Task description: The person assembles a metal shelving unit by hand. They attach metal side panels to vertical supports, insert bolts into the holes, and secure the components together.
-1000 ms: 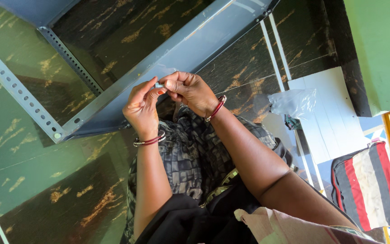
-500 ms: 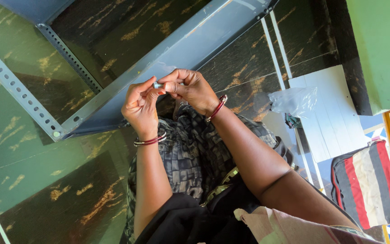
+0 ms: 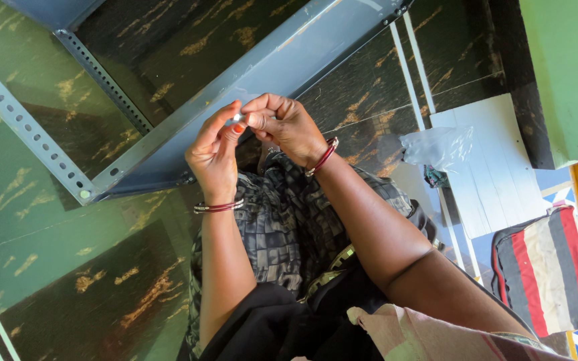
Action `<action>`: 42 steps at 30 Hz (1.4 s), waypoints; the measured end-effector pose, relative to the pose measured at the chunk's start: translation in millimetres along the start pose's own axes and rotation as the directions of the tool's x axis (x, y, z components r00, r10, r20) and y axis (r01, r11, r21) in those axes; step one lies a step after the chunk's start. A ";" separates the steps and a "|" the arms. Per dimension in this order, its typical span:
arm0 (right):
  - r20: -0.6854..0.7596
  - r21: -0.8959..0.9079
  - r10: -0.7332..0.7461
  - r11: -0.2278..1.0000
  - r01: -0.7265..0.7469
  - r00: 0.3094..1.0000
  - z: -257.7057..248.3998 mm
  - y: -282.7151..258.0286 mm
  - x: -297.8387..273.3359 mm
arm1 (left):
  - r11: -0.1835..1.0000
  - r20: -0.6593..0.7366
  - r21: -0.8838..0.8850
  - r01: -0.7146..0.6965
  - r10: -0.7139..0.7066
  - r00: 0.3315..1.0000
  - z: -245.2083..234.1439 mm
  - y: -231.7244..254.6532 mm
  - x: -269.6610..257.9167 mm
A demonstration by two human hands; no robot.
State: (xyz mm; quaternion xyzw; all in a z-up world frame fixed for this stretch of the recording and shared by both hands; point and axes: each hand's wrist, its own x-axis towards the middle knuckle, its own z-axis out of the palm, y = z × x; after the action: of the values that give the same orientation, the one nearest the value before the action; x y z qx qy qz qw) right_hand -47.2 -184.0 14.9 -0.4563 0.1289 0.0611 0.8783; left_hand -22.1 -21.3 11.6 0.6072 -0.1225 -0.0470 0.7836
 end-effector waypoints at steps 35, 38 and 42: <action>0.102 0.080 0.010 0.997 -0.018 0.995 -5.7 3.8 -0.1 | 0.998 0.003 -0.056 0.023 -0.023 1.000 9.3 16.1 -0.8; 0.096 0.118 0.009 0.993 -0.021 0.995 -5.5 5.9 -0.7 | 0.997 -0.012 -0.028 0.077 -0.077 0.997 6.2 15.0 -0.9; 0.058 0.101 0.020 0.995 -0.026 0.998 -5.1 3.1 1.9 | 0.981 0.035 -0.192 0.042 -0.036 0.999 8.7 19.5 -5.2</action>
State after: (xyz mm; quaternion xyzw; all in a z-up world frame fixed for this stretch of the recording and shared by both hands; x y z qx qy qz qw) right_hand -46.9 -186.5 9.1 -0.4075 0.1121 0.0777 0.9030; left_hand -30.8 -23.3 31.7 0.5301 -0.1180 -0.0836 0.8355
